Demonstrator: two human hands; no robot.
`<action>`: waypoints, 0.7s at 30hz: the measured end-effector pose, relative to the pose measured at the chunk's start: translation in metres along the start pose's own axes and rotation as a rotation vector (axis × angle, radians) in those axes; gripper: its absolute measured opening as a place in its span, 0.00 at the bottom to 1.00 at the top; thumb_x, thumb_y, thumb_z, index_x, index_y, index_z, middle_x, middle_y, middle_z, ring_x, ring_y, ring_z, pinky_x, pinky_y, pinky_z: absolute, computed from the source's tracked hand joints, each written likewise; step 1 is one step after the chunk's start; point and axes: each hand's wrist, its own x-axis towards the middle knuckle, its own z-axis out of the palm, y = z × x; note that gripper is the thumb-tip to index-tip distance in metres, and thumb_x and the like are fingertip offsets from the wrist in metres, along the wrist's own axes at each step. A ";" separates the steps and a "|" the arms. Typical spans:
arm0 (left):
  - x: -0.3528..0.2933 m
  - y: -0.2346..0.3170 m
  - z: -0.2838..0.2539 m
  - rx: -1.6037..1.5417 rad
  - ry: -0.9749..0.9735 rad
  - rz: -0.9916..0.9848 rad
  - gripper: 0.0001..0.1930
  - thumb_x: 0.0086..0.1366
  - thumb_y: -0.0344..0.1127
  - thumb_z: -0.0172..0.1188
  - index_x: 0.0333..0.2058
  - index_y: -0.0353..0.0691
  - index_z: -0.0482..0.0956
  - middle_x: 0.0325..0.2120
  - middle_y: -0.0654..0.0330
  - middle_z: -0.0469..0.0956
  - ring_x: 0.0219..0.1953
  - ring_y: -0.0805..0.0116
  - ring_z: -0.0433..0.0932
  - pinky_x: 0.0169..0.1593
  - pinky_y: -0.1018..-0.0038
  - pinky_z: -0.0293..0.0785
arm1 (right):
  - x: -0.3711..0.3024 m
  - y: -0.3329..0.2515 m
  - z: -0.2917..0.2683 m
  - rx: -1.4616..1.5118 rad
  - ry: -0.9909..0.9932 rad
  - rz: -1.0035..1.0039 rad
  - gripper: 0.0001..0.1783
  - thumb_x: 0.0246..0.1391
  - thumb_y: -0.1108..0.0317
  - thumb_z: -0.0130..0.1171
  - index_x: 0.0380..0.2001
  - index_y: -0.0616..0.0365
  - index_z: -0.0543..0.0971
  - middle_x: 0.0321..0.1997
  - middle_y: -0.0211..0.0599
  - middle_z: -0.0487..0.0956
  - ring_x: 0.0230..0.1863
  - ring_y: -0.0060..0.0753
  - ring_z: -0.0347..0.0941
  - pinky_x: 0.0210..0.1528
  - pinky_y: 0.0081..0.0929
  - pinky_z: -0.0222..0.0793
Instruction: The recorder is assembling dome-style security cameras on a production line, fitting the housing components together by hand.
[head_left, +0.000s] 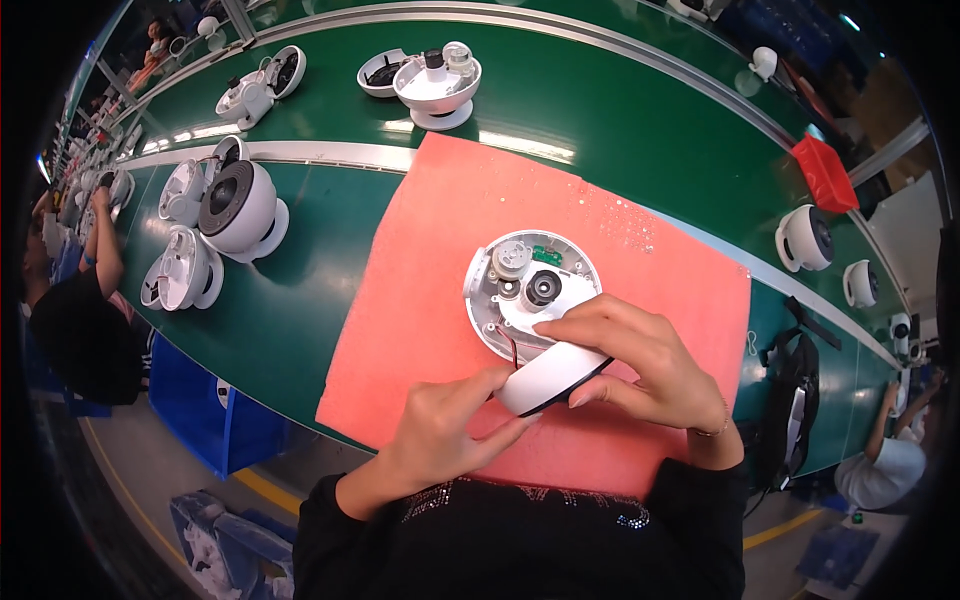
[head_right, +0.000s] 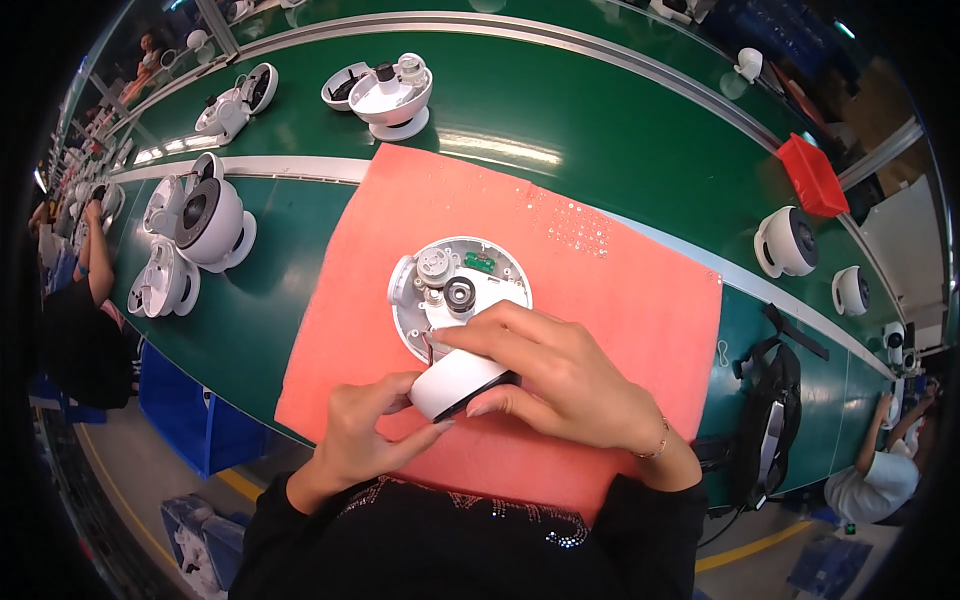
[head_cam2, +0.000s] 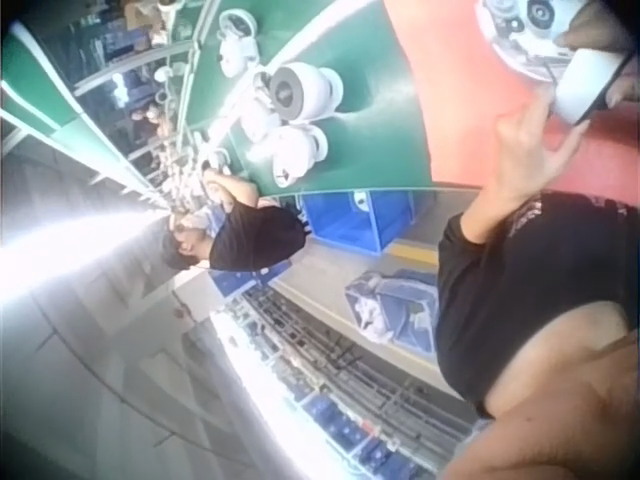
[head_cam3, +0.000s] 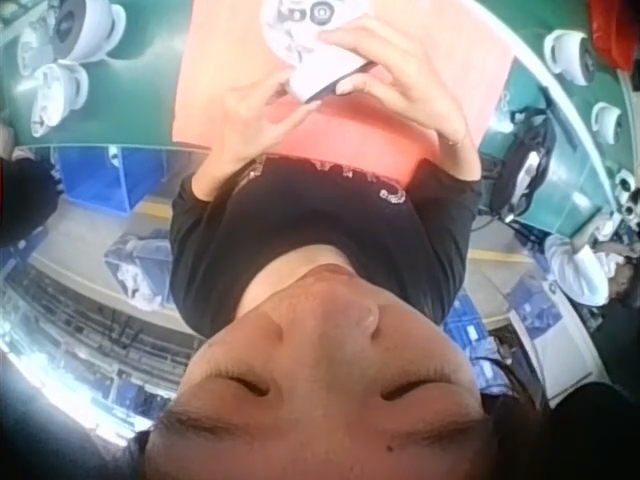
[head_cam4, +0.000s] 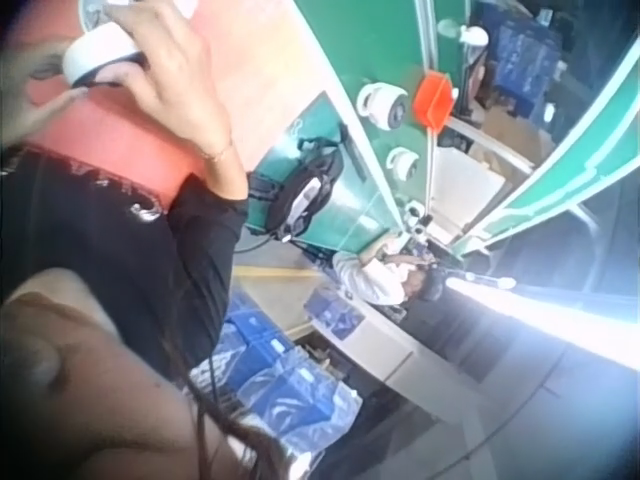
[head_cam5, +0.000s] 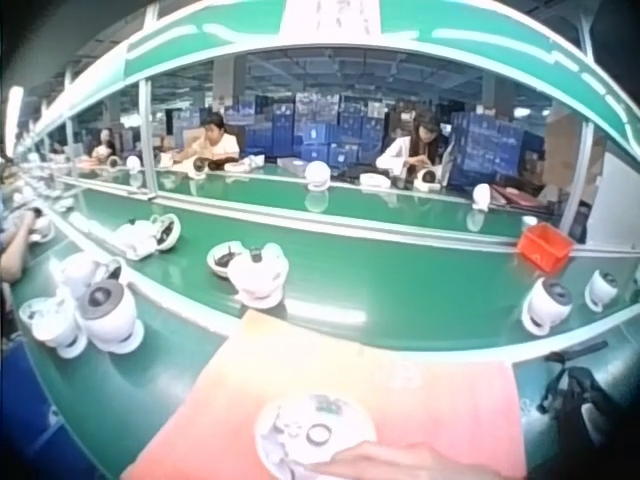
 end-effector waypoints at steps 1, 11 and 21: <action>-0.001 -0.002 0.001 0.013 0.005 0.028 0.18 0.43 0.29 0.69 0.34 0.34 0.74 0.23 0.52 0.78 0.25 0.62 0.80 0.26 0.74 0.75 | 0.000 0.000 0.001 -0.020 -0.009 -0.018 0.22 0.40 0.63 0.64 0.39 0.62 0.75 0.38 0.40 0.74 0.37 0.39 0.73 0.35 0.29 0.70; 0.001 -0.004 0.000 0.000 0.005 0.024 0.17 0.44 0.30 0.68 0.34 0.33 0.74 0.23 0.53 0.78 0.26 0.63 0.80 0.28 0.75 0.76 | -0.001 -0.003 0.014 -0.117 0.146 -0.037 0.17 0.41 0.64 0.63 0.35 0.61 0.74 0.27 0.38 0.71 0.24 0.39 0.72 0.24 0.28 0.67; 0.000 -0.014 0.005 -0.628 0.020 -0.384 0.20 0.51 0.25 0.64 0.43 0.32 0.68 0.37 0.54 0.76 0.40 0.69 0.77 0.42 0.76 0.76 | 0.007 -0.013 0.006 -0.335 0.167 -0.098 0.40 0.37 0.52 0.64 0.54 0.59 0.66 0.50 0.44 0.68 0.48 0.42 0.66 0.47 0.39 0.60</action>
